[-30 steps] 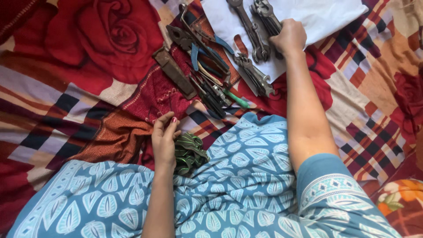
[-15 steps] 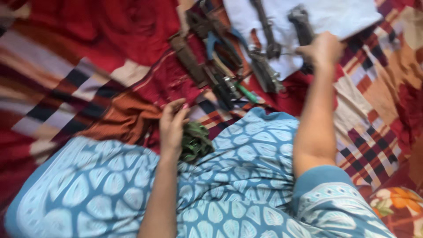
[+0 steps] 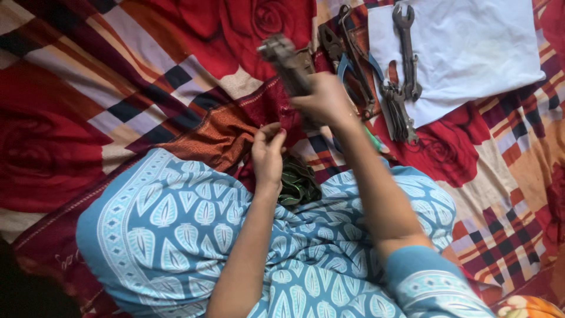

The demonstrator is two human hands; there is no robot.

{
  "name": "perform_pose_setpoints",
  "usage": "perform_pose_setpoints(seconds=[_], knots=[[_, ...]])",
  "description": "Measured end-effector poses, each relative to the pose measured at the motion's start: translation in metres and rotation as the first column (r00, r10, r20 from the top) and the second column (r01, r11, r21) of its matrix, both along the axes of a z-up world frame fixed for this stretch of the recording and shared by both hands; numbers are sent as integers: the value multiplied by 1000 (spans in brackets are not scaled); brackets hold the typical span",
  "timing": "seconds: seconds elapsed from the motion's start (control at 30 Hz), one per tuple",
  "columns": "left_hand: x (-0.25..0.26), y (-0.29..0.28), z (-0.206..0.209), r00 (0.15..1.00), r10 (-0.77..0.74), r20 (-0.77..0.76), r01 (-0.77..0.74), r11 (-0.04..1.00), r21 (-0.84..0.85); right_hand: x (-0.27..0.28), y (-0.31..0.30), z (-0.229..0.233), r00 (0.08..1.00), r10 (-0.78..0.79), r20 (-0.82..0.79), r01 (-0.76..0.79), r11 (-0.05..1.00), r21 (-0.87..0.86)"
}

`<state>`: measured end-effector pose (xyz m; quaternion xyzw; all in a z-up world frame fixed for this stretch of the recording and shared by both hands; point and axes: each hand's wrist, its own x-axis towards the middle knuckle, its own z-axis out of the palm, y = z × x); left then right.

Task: The person sits cross-legged and organizes a collection of hand tools, including wrenches, pliers, and a metal file, by picking them up and placing them into a white paper bag. The person also handles a green patterned cloth and a small wooden block during the process.

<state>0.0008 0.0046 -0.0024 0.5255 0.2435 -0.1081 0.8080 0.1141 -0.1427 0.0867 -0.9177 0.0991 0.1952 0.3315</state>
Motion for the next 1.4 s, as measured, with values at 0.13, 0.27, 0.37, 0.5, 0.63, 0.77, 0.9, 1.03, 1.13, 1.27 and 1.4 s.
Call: perform_pose_setpoints(seconds=[0.13,0.27,0.37,0.5,0.63,0.77,0.9,1.03,1.13,1.27,1.4], knots=[[2,0,-6,986,163,40,-162,986,-26,3,55,-50,985,53,163,1,949,-314],[4,-1,-12,984,169,62,-163,982,-93,-4,69,-81,961,75,265,34,923,-383],[3,-5,-14,989,133,63,-121,980,-157,-11,62,-78,918,157,364,-6,924,-383],[4,1,-12,999,43,-29,-46,994,-94,-8,22,-57,674,323,664,-276,944,-179],[2,-2,-13,998,-17,-54,11,995,-97,0,-96,-55,866,-90,493,51,995,91],[6,-4,-12,998,-46,-40,43,995,-86,11,-239,-85,699,70,711,377,810,-450],[6,-2,-11,995,-65,-75,61,996,-59,-1,-312,-137,854,-82,514,315,868,-385],[9,0,-11,994,-62,-86,60,998,-29,-5,-318,-163,828,-203,522,413,851,-324],[8,1,-11,993,-67,-93,66,998,-12,-7,-318,-164,856,-351,381,471,833,-290],[9,4,-11,993,-54,-101,51,998,-28,-7,-325,-149,839,-300,454,451,850,-272],[9,7,-10,995,-28,-98,25,999,-35,-11,-319,-102,826,-436,357,451,891,43]])
